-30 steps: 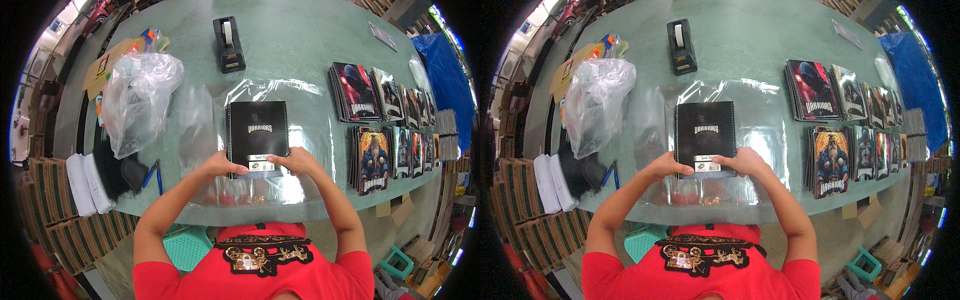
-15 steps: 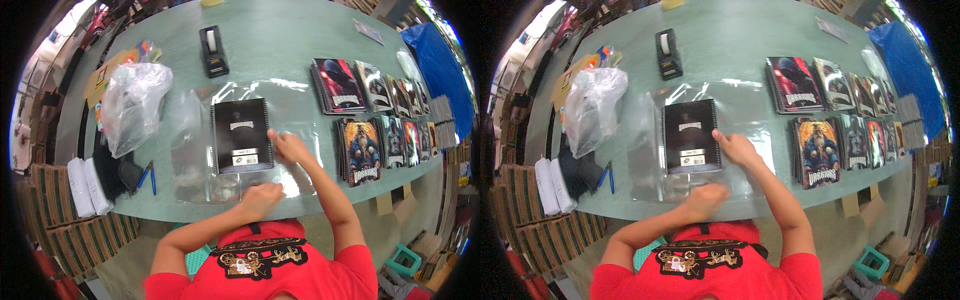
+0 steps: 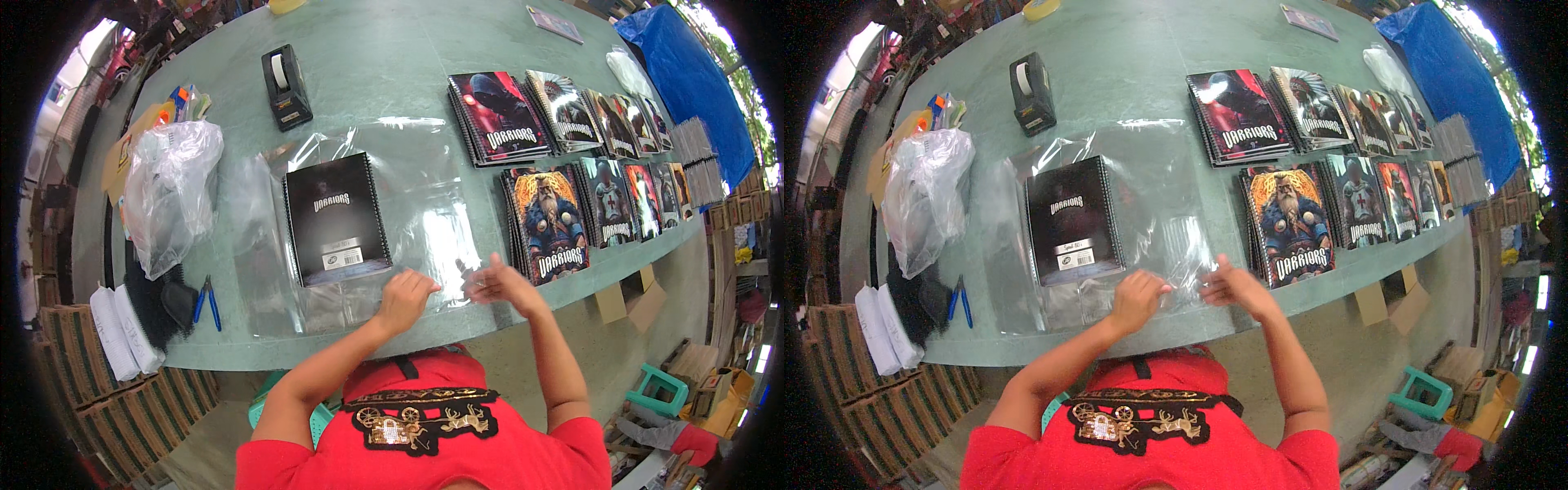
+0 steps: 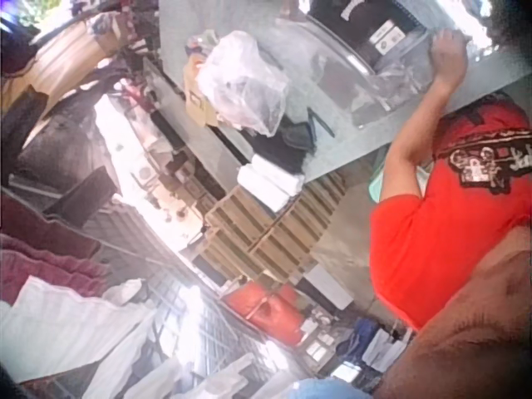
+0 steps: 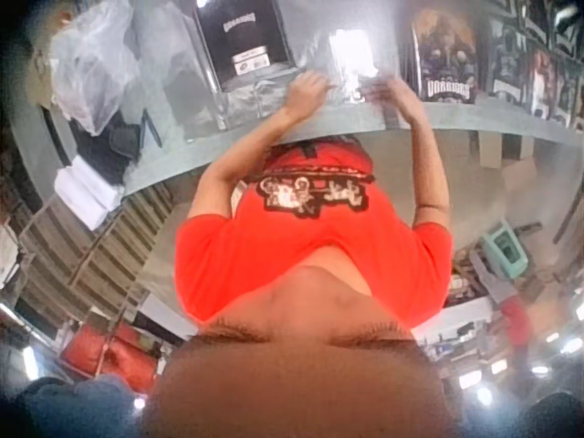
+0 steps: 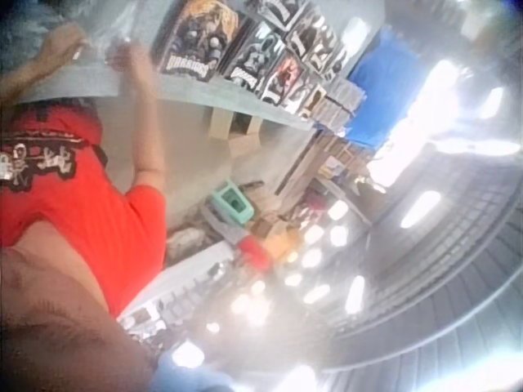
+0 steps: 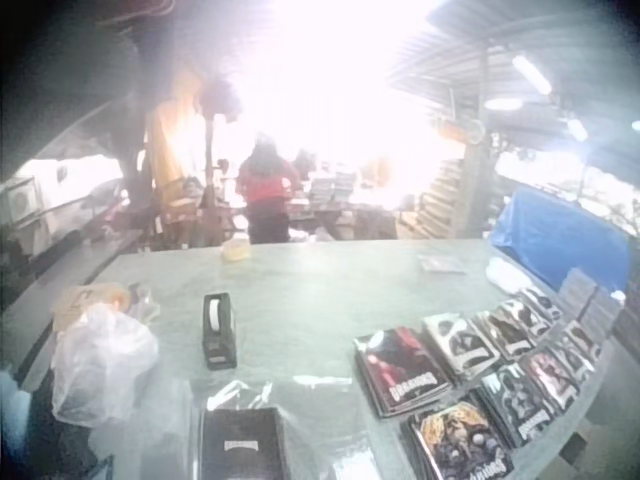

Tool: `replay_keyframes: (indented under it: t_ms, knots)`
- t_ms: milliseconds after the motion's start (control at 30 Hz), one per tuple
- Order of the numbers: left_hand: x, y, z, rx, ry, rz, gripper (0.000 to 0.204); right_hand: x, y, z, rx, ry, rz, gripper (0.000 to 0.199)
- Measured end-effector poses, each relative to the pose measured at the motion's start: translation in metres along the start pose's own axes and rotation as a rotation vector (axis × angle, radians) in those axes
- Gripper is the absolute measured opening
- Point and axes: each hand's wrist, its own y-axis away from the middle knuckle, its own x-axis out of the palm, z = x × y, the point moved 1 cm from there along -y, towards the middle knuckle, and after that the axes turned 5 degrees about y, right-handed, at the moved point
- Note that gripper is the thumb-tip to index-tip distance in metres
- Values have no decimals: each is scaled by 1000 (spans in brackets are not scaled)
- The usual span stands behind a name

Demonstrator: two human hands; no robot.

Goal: The person selects notebooks from stacks on a table, forms a stack, places them into a clear plastic bag, and seals the opening with adhesive tape from a dispenser.

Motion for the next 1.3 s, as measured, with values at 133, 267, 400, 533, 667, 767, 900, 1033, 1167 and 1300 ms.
replay_keyframes:
  t_ms: [133, 267, 400, 533, 667, 767, 900, 1033, 1167, 1300]
  knots:
    - [-19, -4, -10, 78, -59, 36, 16, 20, -21, 16, -150, 37, -131, 41]
    - [-34, -14, -37, -253, 221, -52, 20, 27, -26, 17, -210, -146, -133, 17]
    - [-43, -23, -37, -384, 372, 11, 19, 56, -35, 4, -279, -359, -207, 21]
    - [-69, -23, -41, -425, 371, -40, 17, 21, -42, -14, -664, 348, -798, 21]
    - [-62, -7, -35, -200, 248, -44, 11, 28, -27, 18, -417, -33, -541, 28]
    - [-57, -4, -39, -118, 154, 183, 19, 39, -61, 72, -165, -475, -38, 38]
    - [-99, -17, -38, -19, 127, 275, 31, 40, -82, 105, -260, 276, -234, 27]
    - [-173, -37, 42, -331, -45, -196, 46, 51, -71, 134, -410, 797, -82, 25]
    - [-166, -37, 129, -402, -399, -441, 61, 134, -77, 173, -701, 1207, 220, 26]
    - [-152, -41, 129, -473, -33, -398, 69, 186, -121, 148, -774, 1294, 285, 23]
